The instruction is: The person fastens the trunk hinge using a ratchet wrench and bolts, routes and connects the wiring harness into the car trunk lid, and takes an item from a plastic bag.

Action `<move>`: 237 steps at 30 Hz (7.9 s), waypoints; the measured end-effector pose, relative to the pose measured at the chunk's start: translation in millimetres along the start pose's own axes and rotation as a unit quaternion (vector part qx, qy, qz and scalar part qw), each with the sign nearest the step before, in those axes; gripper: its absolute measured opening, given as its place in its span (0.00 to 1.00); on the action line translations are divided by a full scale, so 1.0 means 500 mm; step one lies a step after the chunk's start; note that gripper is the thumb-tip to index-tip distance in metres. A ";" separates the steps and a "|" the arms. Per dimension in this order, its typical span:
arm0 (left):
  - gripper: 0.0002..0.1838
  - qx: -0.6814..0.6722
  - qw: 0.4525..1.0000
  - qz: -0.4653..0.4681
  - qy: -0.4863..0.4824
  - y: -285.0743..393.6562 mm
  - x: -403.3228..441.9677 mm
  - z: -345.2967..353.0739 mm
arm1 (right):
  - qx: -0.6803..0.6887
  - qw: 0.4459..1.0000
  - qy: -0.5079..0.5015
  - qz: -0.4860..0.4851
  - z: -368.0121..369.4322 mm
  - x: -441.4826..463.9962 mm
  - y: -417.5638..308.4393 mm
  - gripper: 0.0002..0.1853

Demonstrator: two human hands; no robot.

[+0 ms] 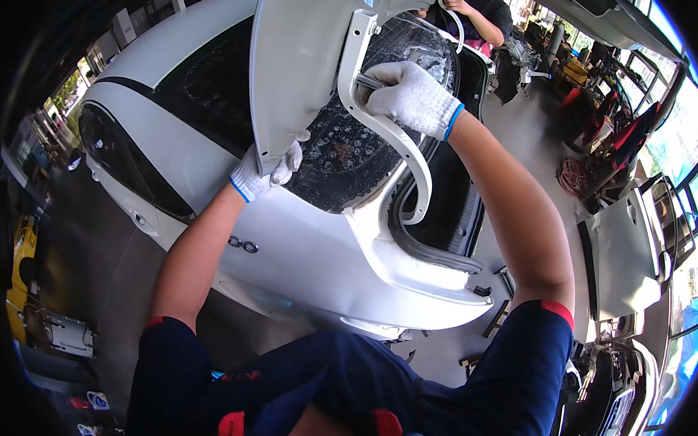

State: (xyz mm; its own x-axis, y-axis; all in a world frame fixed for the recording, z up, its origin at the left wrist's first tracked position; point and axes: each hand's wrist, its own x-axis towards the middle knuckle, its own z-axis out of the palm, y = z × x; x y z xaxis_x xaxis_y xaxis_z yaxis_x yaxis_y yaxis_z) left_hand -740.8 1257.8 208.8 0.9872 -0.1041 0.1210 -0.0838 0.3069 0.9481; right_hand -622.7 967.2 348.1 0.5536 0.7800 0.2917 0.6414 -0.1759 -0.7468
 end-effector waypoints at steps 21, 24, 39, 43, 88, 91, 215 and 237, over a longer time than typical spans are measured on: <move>0.26 0.045 0.998 0.003 0.032 -0.002 0.000 0.010 | -0.292 0.934 0.092 -0.186 -0.004 0.007 0.004 0.10; 0.28 -0.024 0.999 -0.017 0.030 -0.007 0.001 0.006 | -0.397 0.864 0.145 -0.273 -0.004 0.006 -0.001 0.10; 0.25 0.022 0.998 -0.036 0.036 0.014 -0.008 0.027 | -0.089 0.991 0.012 -0.096 -0.014 0.019 0.013 0.07; 0.21 0.062 0.998 -0.007 0.032 0.010 -0.009 0.028 | -0.297 0.915 0.135 -0.238 0.013 -0.001 0.013 0.08; 0.22 0.154 0.987 0.029 0.048 -0.003 -0.002 0.023 | -0.369 0.861 0.215 -0.276 0.028 -0.017 0.009 0.07; 0.24 0.119 0.991 0.038 0.049 -0.016 0.004 0.015 | -0.338 0.880 0.243 -0.229 0.016 -0.040 0.021 0.07; 0.23 -0.137 0.990 -0.016 -0.007 -0.016 -0.008 0.019 | 0.082 0.790 0.416 -0.443 -0.219 -0.146 -0.189 0.11; 0.27 -0.262 0.964 0.025 -0.037 -0.035 -0.001 0.014 | 0.088 0.780 0.460 -0.415 -0.227 -0.139 -0.198 0.12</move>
State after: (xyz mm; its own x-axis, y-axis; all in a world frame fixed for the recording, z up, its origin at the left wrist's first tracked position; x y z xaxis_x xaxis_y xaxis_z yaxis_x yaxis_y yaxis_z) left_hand -741.0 1245.5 194.1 0.9699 -0.1377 0.2009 -0.0317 0.7467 0.6644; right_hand -664.5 862.0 469.9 0.1846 -0.1941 0.9635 0.9439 0.3080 -0.1188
